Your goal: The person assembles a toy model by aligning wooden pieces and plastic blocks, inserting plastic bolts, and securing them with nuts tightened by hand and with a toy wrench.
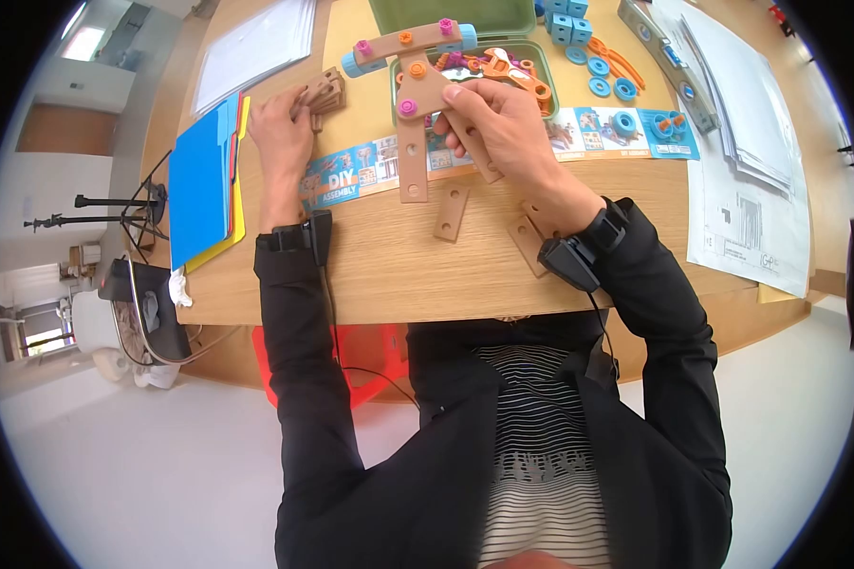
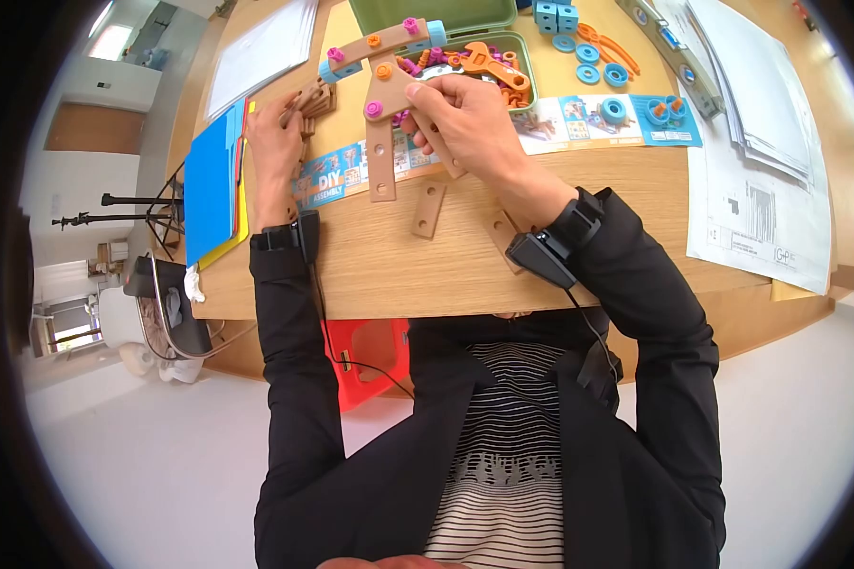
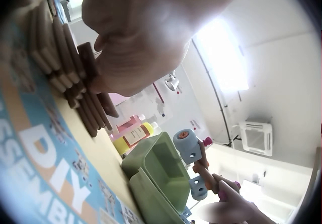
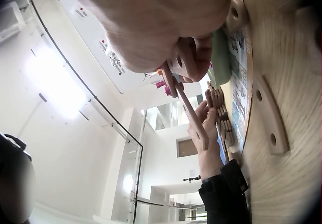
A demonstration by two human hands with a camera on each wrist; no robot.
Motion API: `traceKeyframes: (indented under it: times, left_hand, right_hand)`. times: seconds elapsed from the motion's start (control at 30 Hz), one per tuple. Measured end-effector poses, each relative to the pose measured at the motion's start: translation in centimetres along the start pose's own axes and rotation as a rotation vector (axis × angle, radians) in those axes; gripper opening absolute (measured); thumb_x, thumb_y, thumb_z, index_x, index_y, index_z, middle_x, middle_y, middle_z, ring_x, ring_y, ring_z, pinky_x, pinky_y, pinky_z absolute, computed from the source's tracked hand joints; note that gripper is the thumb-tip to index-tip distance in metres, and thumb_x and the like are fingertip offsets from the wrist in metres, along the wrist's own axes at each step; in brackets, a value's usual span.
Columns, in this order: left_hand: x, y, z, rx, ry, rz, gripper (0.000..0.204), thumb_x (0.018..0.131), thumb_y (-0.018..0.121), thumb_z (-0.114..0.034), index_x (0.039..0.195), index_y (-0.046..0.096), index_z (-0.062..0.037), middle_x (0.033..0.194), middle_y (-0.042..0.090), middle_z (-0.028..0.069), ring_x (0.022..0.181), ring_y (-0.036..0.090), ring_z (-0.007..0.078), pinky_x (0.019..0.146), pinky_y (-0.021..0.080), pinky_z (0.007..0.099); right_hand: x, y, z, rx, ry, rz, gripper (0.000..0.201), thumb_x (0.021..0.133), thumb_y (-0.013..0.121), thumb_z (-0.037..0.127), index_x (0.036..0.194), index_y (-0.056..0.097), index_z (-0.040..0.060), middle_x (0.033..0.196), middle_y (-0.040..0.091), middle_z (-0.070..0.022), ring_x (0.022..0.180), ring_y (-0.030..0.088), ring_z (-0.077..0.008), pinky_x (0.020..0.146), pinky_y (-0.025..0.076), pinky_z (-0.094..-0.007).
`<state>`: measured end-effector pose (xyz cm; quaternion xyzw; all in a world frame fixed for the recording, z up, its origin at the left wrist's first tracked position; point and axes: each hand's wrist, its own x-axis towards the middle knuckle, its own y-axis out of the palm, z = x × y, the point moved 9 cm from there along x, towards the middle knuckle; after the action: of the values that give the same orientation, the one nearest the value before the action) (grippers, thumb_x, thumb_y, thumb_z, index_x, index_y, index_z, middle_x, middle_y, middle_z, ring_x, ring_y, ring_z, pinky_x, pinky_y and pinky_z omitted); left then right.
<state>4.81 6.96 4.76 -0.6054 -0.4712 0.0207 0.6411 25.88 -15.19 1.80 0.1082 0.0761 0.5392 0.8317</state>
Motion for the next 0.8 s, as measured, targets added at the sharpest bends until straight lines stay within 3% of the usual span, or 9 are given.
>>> traceKeyframes:
  times: [0.2,0.27,0.3,0.37,0.4,0.5,0.6,0.7,0.8]
  left_hand:
    - [0.3,-3.8,-1.0,-0.025,-0.012,-0.180,0.028,0.091,0.072,-0.005,0.118,0.081,-0.0095,0.106,0.079,0.0110,0.102,0.068,0.0339,0.089,0.054,0.0452]
    - [-0.5,-5.3,-0.3,-0.315,-0.320,-0.241,0.021,0.096,0.073,-0.008,0.116,0.078,-0.0041,0.102,0.078,0.0090,0.096,0.069,0.0243,0.085,0.054,0.0380]
    - [-0.7,-5.7,-1.2,-0.316,-0.320,-0.240,0.021,0.096,0.073,-0.008,0.116,0.078,-0.0041,0.102,0.078,0.0090,0.096,0.069,0.0243,0.085,0.054,0.0380]
    - [-1.9,-4.0,-1.2,-0.832,-0.527,-0.210,0.020,0.099,0.074,-0.011,0.115,0.073,0.0007,0.104,0.076,0.0074,0.091,0.068,0.0148,0.077,0.053,0.0294]
    - [-2.5,-3.5,-1.7,-0.833,-0.530,-0.211,0.020,0.099,0.074,-0.011,0.115,0.073,0.0007,0.104,0.076,0.0074,0.091,0.068,0.0148,0.077,0.053,0.0294]
    - [-4.1,-0.6,-4.2,-1.056,-0.545,-0.085,0.019,0.101,0.073,-0.008,0.116,0.070,0.0018,0.105,0.075,0.0078,0.093,0.071,0.0152,0.079,0.055,0.0286]
    - [-6.0,2.2,-8.5,-1.321,-0.681,0.168,0.025,0.100,0.072,-0.006,0.123,0.066,0.0027,0.110,0.074,0.0094,0.099,0.073,0.0177,0.081,0.059,0.0300]
    - [-6.8,2.6,-13.2,-1.411,-0.608,0.379,0.032,0.102,0.069,-0.007,0.130,0.060,0.0060,0.121,0.070,0.0129,0.106,0.074,0.0228,0.087,0.068,0.0402]
    - [-7.4,2.8,-14.9,-1.514,-0.654,0.398,0.033,0.104,0.066,-0.007,0.133,0.058,0.0075,0.127,0.069,0.0157,0.108,0.074,0.0253,0.095,0.067,0.0427]
  right_hand:
    - [-0.1,-0.2,0.3,0.022,-0.002,-0.016,0.033,0.108,0.064,0.029,0.104,0.073,-0.0027,0.086,0.075,-0.0074,0.068,0.068,-0.0102,0.064,0.056,-0.0249]
    - [-0.1,-0.3,0.5,0.019,-0.009,-0.014,0.033,0.109,0.063,0.030,0.107,0.072,-0.0019,0.088,0.075,-0.0078,0.071,0.067,-0.0103,0.065,0.056,-0.0249]
    - [-0.1,-0.3,0.6,0.015,-0.015,-0.010,0.033,0.111,0.061,0.031,0.110,0.070,-0.0012,0.091,0.074,-0.0081,0.074,0.066,-0.0103,0.066,0.055,-0.0250]
    - [0.0,-0.6,0.5,0.052,-0.034,-0.037,0.034,0.111,0.061,0.032,0.110,0.071,-0.0008,0.090,0.073,-0.0077,0.074,0.065,-0.0101,0.067,0.055,-0.0249]
    - [0.1,-0.8,0.6,0.091,-0.055,-0.062,0.034,0.111,0.061,0.032,0.110,0.071,-0.0004,0.090,0.073,-0.0074,0.074,0.065,-0.0098,0.067,0.055,-0.0248]
    - [0.2,-1.3,1.0,0.135,-0.097,-0.092,0.034,0.109,0.064,0.033,0.109,0.071,-0.0001,0.088,0.072,-0.0041,0.073,0.067,-0.0092,0.065,0.055,-0.0244]
    - [-0.1,-1.6,1.3,0.150,-0.111,-0.161,0.034,0.110,0.063,0.033,0.111,0.070,0.0007,0.089,0.072,-0.0034,0.077,0.067,-0.0083,0.068,0.055,-0.0239]
    - [-0.1,-1.9,1.8,0.116,-0.184,-0.168,0.034,0.110,0.063,0.034,0.114,0.070,0.0010,0.091,0.073,-0.0027,0.081,0.067,-0.0079,0.071,0.055,-0.0238]
    - [0.1,-2.0,1.4,0.083,-0.165,-0.177,0.035,0.111,0.062,0.034,0.116,0.070,0.0008,0.092,0.072,-0.0022,0.084,0.066,-0.0072,0.074,0.055,-0.0240]
